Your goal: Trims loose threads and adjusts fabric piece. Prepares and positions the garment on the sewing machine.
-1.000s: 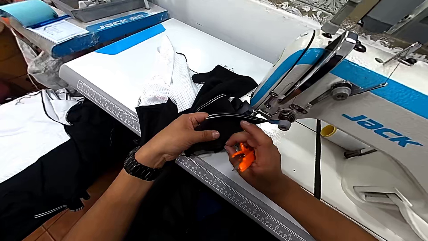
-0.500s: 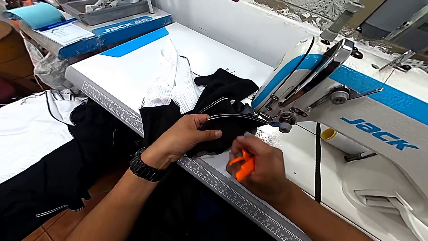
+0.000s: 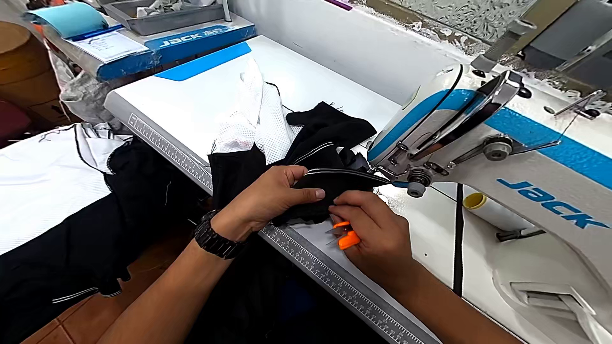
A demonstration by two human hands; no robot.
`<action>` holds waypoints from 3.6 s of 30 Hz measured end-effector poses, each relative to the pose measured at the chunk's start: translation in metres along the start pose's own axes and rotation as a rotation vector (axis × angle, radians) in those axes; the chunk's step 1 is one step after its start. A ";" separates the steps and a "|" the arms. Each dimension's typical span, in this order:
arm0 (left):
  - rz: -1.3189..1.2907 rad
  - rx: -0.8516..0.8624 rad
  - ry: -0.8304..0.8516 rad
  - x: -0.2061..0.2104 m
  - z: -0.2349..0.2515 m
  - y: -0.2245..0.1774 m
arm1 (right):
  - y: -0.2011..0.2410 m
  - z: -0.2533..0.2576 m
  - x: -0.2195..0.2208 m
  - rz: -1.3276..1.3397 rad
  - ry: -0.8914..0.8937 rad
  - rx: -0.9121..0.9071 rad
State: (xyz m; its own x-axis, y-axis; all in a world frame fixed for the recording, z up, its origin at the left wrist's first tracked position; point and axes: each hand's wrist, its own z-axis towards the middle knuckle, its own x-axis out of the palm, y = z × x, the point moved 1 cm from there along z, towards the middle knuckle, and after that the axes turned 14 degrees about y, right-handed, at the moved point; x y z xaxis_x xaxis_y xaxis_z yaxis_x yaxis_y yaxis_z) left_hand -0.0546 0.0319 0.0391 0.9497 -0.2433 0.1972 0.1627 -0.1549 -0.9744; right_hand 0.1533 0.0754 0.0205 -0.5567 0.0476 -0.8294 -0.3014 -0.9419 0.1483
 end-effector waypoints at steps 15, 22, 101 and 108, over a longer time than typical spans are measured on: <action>0.047 0.012 -0.037 0.002 0.000 0.002 | -0.012 -0.011 -0.006 -0.003 -0.011 -0.018; 0.045 0.012 -0.023 0.001 0.000 0.002 | -0.016 -0.010 -0.006 -0.243 -0.026 -0.051; 1.353 0.338 0.007 0.026 -0.043 0.066 | -0.022 -0.027 -0.015 -0.147 0.517 -0.103; 1.271 0.237 0.099 0.031 -0.044 0.060 | -0.026 -0.027 -0.016 -0.026 0.566 0.033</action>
State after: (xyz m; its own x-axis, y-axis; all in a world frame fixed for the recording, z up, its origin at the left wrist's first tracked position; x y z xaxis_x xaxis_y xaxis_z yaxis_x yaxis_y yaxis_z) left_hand -0.0271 -0.0275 -0.0085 0.4503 -0.1647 -0.8776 -0.7803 0.4051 -0.4764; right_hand 0.1912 0.0898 0.0155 -0.0494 -0.1235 -0.9911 -0.3384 -0.9316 0.1329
